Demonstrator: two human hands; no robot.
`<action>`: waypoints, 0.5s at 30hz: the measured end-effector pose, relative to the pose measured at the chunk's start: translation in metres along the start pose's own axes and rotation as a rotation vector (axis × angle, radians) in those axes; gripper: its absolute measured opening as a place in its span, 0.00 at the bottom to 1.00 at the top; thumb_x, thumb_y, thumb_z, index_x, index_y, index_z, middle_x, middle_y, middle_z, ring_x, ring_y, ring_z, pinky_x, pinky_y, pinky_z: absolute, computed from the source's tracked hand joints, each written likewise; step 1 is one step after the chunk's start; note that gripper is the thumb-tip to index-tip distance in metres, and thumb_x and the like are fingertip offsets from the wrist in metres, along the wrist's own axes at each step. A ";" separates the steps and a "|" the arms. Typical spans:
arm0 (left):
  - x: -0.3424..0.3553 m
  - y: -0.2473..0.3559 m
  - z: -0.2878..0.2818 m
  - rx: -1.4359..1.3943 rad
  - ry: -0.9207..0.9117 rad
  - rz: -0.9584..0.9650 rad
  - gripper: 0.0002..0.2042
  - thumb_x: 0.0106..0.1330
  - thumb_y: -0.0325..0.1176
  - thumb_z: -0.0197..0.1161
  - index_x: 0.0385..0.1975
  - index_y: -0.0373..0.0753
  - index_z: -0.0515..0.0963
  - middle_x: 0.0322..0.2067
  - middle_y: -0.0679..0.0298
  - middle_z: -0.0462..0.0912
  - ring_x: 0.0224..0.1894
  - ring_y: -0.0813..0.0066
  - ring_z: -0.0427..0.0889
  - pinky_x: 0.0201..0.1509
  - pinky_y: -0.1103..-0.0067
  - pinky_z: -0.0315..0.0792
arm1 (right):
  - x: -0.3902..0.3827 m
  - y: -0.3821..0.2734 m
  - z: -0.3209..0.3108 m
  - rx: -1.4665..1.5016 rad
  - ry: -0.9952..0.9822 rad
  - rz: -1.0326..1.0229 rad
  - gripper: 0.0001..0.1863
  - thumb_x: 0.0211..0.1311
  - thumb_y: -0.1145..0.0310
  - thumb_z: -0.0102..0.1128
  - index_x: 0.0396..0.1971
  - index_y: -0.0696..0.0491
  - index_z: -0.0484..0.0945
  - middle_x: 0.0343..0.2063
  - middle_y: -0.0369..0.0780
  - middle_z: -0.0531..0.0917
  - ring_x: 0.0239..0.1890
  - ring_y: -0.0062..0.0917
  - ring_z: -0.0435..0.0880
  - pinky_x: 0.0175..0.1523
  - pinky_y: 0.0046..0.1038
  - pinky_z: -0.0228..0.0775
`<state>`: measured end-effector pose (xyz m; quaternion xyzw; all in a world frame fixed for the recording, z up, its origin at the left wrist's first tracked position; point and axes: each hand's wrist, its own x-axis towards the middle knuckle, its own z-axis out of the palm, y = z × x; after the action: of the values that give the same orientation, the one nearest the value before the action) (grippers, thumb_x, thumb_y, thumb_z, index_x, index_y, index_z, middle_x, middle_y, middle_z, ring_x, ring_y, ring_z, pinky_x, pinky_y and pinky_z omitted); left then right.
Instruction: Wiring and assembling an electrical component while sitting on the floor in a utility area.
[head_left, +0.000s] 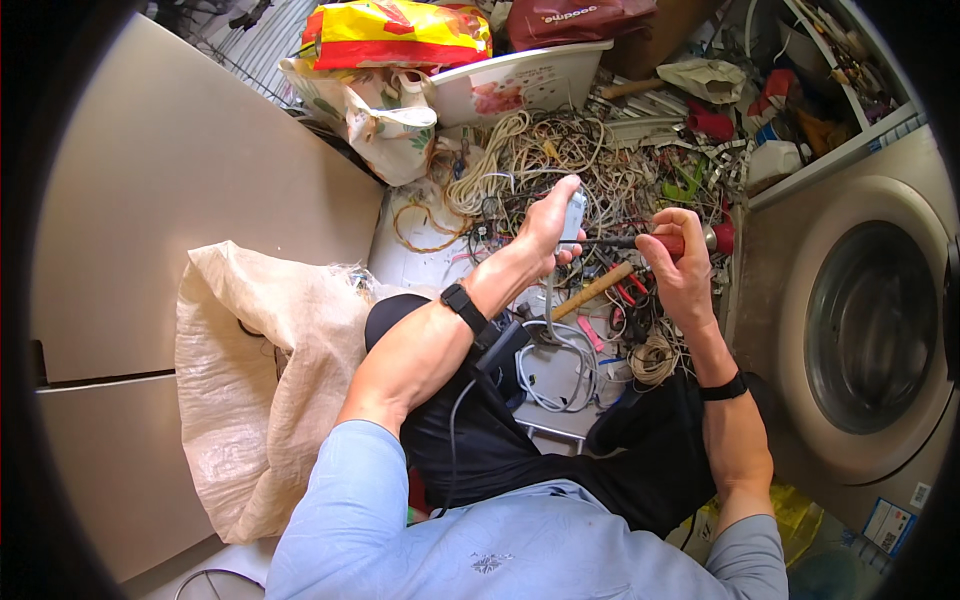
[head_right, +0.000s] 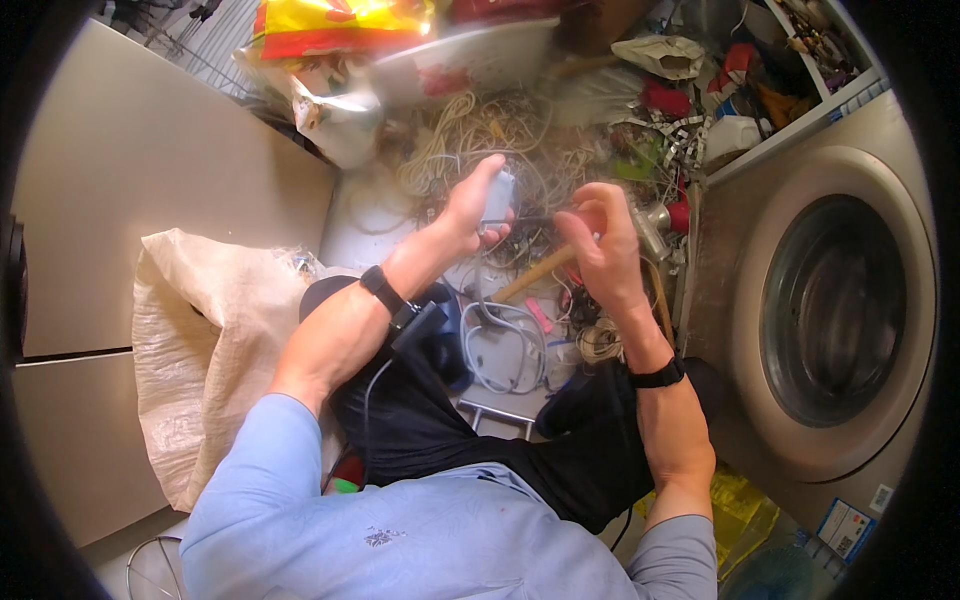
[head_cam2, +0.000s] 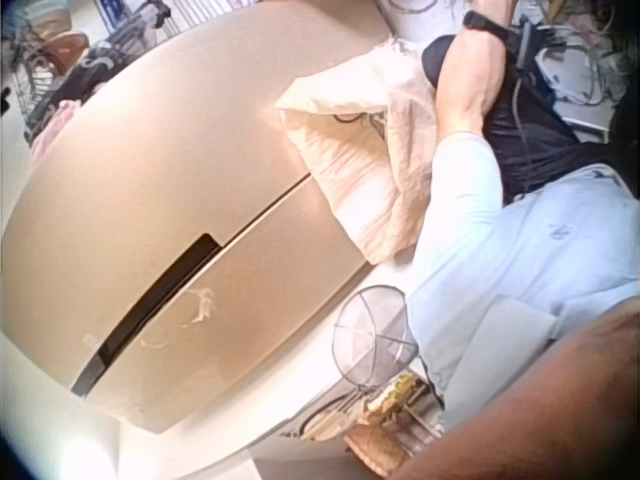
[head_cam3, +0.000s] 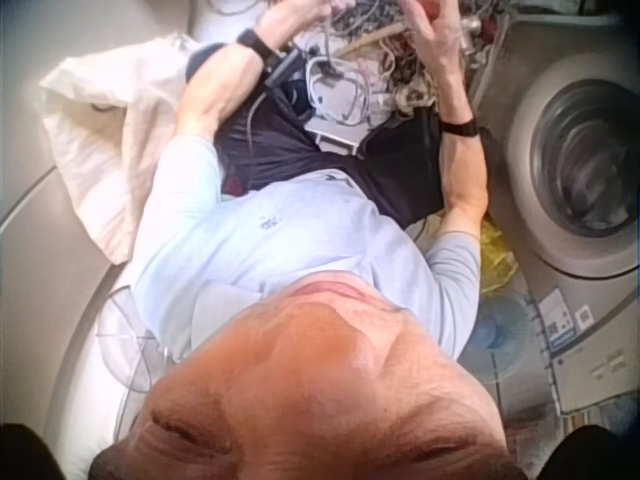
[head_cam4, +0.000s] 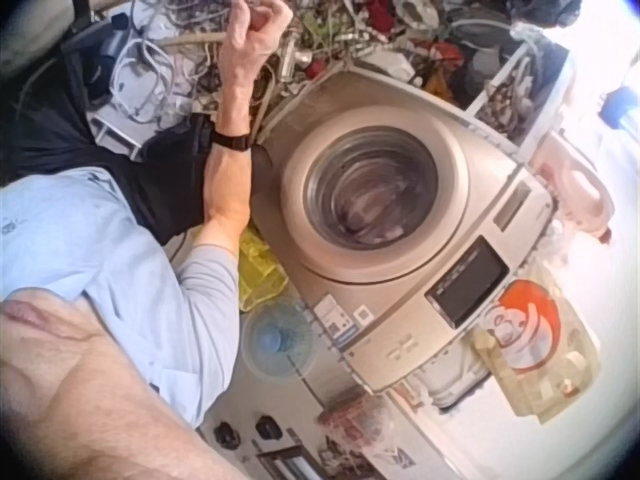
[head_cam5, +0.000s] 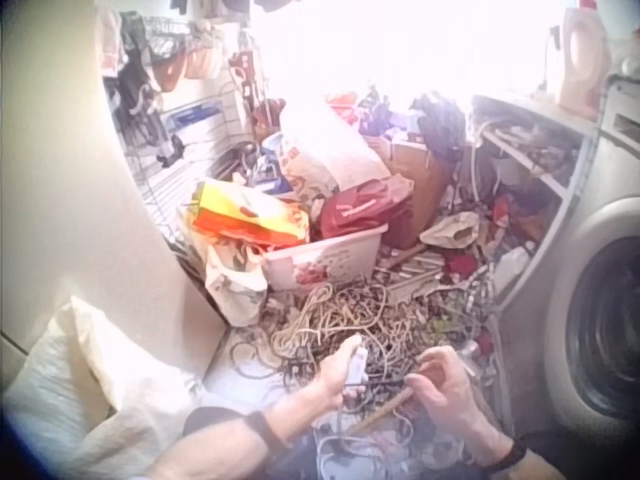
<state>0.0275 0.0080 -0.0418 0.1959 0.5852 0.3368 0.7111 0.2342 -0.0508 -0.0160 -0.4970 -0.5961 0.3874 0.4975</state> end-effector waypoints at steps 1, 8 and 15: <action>-0.002 0.000 0.003 0.001 0.001 -0.001 0.28 0.69 0.64 0.57 0.38 0.38 0.75 0.22 0.59 0.77 0.14 0.72 0.72 0.12 0.79 0.60 | 0.000 -0.003 0.004 -0.006 0.038 -0.020 0.12 0.67 0.73 0.66 0.46 0.54 0.74 0.25 0.32 0.79 0.27 0.16 0.78 0.32 0.19 0.69; -0.003 0.002 0.009 0.017 0.007 0.119 0.33 0.67 0.66 0.56 0.49 0.36 0.73 0.28 0.57 0.77 0.20 0.72 0.73 0.17 0.79 0.67 | 0.006 0.011 -0.007 0.135 0.082 0.239 0.09 0.72 0.67 0.63 0.40 0.56 0.76 0.32 0.36 0.82 0.31 0.17 0.77 0.34 0.20 0.70; 0.001 -0.008 0.005 -0.028 -0.019 0.114 0.33 0.68 0.67 0.56 0.47 0.37 0.72 0.28 0.58 0.76 0.18 0.72 0.73 0.14 0.81 0.64 | 0.008 0.004 -0.002 0.046 0.065 0.038 0.08 0.74 0.67 0.63 0.38 0.53 0.73 0.26 0.29 0.76 0.25 0.10 0.70 0.29 0.17 0.62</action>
<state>0.0344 0.0039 -0.0471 0.2220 0.5615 0.3831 0.6990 0.2372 -0.0422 -0.0177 -0.5089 -0.5609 0.3943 0.5204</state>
